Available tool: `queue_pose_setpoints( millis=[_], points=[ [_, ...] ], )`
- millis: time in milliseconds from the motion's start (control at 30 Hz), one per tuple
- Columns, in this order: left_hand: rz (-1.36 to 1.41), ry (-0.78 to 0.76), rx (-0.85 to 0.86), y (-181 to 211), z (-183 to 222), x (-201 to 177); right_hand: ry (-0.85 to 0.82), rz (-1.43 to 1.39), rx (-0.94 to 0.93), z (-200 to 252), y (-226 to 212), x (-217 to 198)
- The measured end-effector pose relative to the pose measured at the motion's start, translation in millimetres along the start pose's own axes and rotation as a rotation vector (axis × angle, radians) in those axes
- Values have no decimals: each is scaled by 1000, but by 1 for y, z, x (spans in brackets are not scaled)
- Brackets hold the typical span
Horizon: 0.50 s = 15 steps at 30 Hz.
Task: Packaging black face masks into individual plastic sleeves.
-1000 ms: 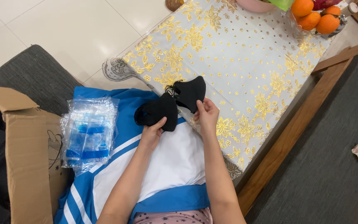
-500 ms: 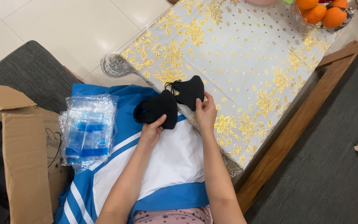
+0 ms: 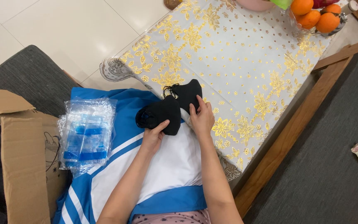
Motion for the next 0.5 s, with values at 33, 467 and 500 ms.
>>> queue_pose_setpoints(
  millis=[33,467,500],
  points=[
    [2,-1,2,2,1,2,1,0,-2,-2,2,2],
    [-32,-19,40,5,3,-1,0,-15,-4,-3,5,3],
    [-30,-18,45,3,1,-5,-2,-19,3,-2,5,3]
  ],
)
Point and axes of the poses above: each hand's wrist, its own z-axis away from the middle knuckle, its own x-axis out of the palm, y = z × x, the point moved 2 cm from there along -z, towards the middle knuckle, and after that the axes turned 8 degrees about x, right-handed, at the moved point
